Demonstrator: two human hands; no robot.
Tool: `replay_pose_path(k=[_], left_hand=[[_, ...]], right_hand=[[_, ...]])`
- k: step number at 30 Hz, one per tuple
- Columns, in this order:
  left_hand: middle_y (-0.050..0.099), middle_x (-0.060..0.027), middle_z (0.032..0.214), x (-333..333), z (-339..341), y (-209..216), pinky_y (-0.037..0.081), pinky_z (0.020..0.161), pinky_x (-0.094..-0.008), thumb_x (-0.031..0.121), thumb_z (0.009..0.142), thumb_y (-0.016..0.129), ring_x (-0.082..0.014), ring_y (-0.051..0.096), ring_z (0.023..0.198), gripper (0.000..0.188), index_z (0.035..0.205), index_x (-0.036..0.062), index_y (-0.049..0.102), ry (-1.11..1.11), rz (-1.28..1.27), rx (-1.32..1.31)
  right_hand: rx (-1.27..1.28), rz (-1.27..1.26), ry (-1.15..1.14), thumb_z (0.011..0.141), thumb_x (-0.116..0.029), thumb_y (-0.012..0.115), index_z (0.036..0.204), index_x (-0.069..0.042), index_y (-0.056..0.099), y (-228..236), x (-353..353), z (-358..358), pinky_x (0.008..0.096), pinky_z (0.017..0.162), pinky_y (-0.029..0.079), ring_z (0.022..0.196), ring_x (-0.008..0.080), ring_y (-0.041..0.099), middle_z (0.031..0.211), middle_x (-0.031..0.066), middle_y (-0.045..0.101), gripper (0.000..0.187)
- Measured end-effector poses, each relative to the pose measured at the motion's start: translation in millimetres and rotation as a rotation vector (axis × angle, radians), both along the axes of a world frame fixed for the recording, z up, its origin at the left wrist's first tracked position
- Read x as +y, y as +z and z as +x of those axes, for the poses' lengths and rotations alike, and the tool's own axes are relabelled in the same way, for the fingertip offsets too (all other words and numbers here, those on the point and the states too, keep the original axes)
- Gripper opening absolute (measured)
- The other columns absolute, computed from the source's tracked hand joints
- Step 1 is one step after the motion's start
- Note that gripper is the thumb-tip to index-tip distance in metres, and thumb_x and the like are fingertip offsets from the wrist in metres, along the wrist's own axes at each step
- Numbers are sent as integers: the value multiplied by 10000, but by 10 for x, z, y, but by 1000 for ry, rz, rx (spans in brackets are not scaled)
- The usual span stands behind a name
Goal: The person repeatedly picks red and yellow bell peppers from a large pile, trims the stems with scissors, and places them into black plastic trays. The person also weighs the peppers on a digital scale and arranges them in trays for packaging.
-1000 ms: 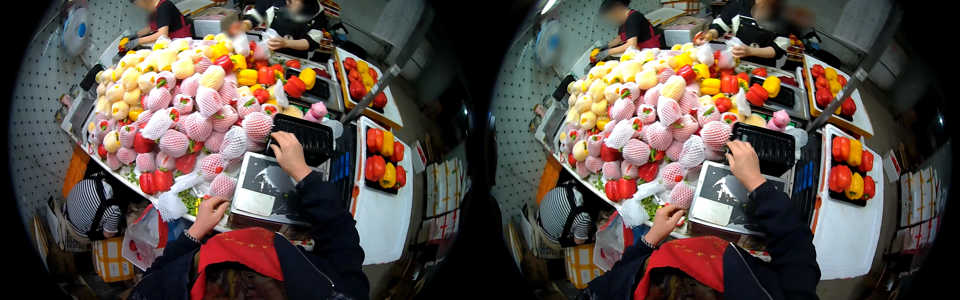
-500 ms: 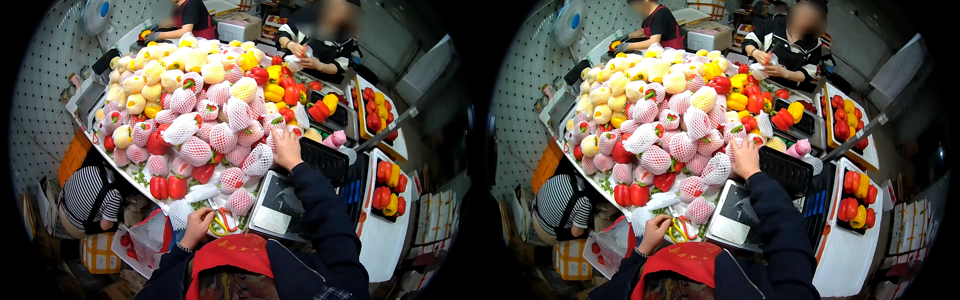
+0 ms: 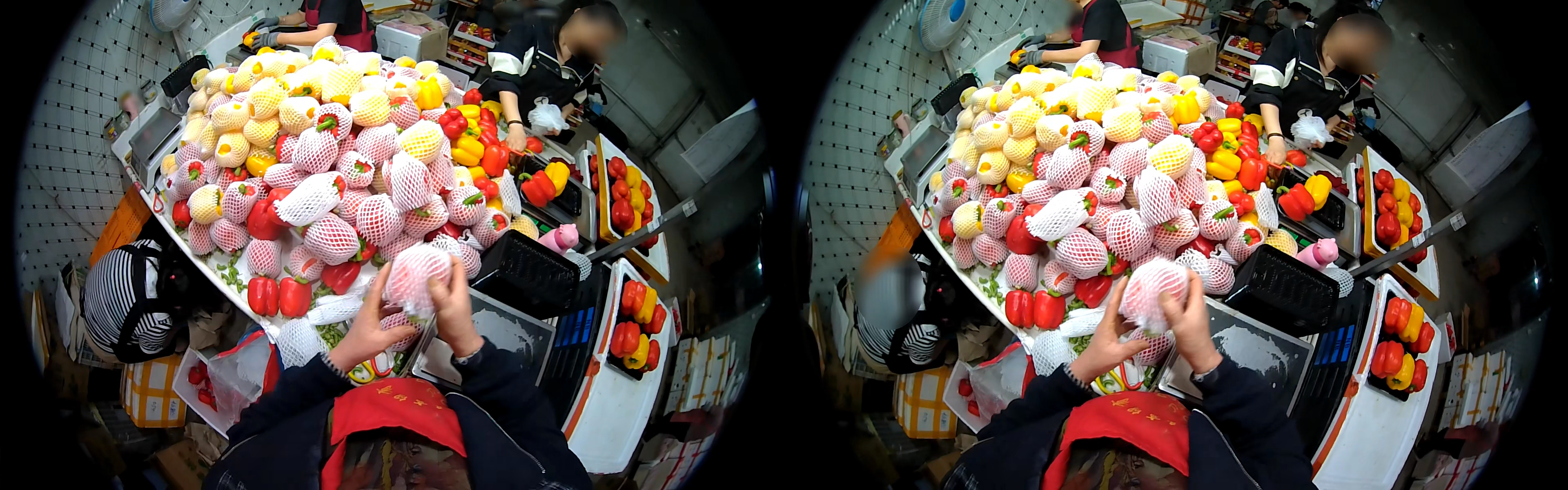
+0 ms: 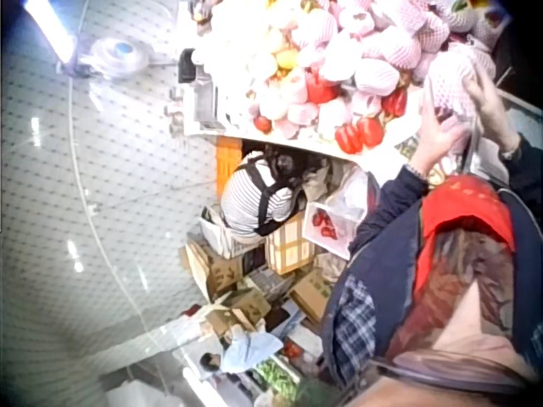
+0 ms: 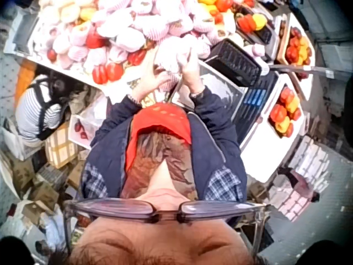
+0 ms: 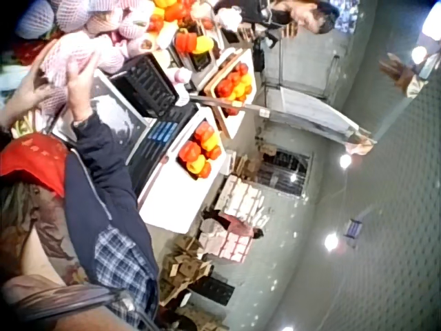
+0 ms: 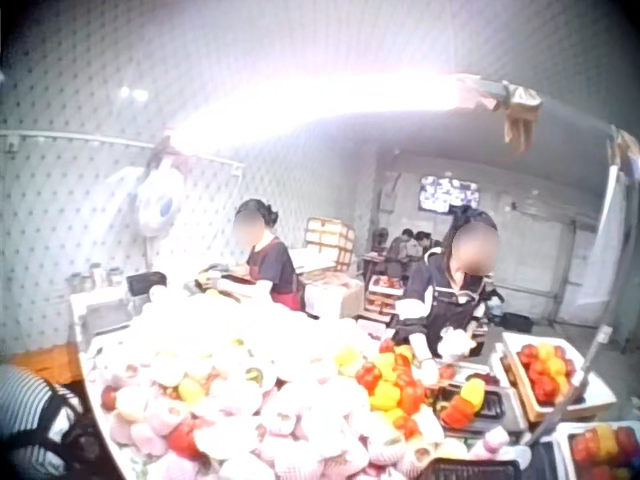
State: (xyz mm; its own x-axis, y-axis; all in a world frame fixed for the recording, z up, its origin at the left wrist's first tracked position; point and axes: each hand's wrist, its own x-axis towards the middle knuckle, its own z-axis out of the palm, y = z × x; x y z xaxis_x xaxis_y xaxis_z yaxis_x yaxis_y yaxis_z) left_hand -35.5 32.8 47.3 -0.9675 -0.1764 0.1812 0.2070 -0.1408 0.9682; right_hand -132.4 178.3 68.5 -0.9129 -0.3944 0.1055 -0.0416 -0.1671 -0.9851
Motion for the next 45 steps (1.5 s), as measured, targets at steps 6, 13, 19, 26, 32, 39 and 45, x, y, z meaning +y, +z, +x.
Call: replay_pose_path(k=[6, 13, 19, 26, 32, 39, 45], left_hand=[[436, -125, 1471, 0, 18, 8, 401, 1107, -341, 57, 862, 701, -194, 489, 1309, 853, 1571, 62, 226, -36, 319, -38], [505, -173, 1421, -255, 222, -193, 434, 1105, -504, 494, 805, 738, -316, 553, 1290, 982, 1562, 91, 258, -201, 949, -133], [524, -252, 1411, -402, 411, -464, 470, 1042, -514, 512, 884, 610, -420, 578, 1222, 829, 1524, 62, 334, -405, 1170, -87], [518, -174, 1463, -435, 541, -563, 537, 938, -573, 502, 1035, 418, -361, 586, 1252, 626, 1500, 84, 395, 28, 1008, -289], [452, -138, 1493, -407, 680, -165, 558, 947, -446, 264, 1073, 428, -311, 608, 1230, 604, 1606, 117, 183, -155, 646, -244], [294, -204, 1600, -350, 739, -205, 299, 1194, -408, 273, 723, 915, -286, 312, 1484, 1172, 1596, 60, 164, 73, -61, -120], [526, -125, 1385, -430, 887, -169, 399, 1106, -350, 177, 733, 859, -211, 509, 1293, 909, 1485, 39, 367, 135, 124, -114]], right_hand=[[267, 293, -159, 1024, -273, 578, 1018, -8, 565, 1, -72, 90, 362, 653, 480, 689, 160, 541, 733, 122, 574, 265], [-93, 7, -200, 1046, -198, 544, 868, -28, 554, -294, -133, -151, 299, 631, 436, 685, 98, 474, 777, 16, 574, 247], [-192, -252, -326, 1050, -170, 507, 1133, 3, 573, -267, -65, -626, 296, 766, 541, 851, 137, 637, 1006, 58, 655, 203], [608, 528, -140, 969, -189, 615, 1494, 80, 340, 284, -177, -134, 416, 1112, 381, 1377, 391, 461, 1453, 273, 481, 651], [36, 218, 275, 1021, -288, 542, 1312, 14, 550, -201, -428, 364, 356, 996, 464, 1084, 242, 608, 1206, 143, 620, 419], [-640, -129, 268, 1093, -369, 406, 1243, -5, 571, -382, -457, 563, 315, 921, 520, 1031, 165, 643, 1175, 82, 645, 426], [-99, 265, 369, 1050, -258, 472, 1208, 12, 555, -623, -397, 622, 354, 770, 545, 848, 218, 691, 929, 123, 700, 324]])
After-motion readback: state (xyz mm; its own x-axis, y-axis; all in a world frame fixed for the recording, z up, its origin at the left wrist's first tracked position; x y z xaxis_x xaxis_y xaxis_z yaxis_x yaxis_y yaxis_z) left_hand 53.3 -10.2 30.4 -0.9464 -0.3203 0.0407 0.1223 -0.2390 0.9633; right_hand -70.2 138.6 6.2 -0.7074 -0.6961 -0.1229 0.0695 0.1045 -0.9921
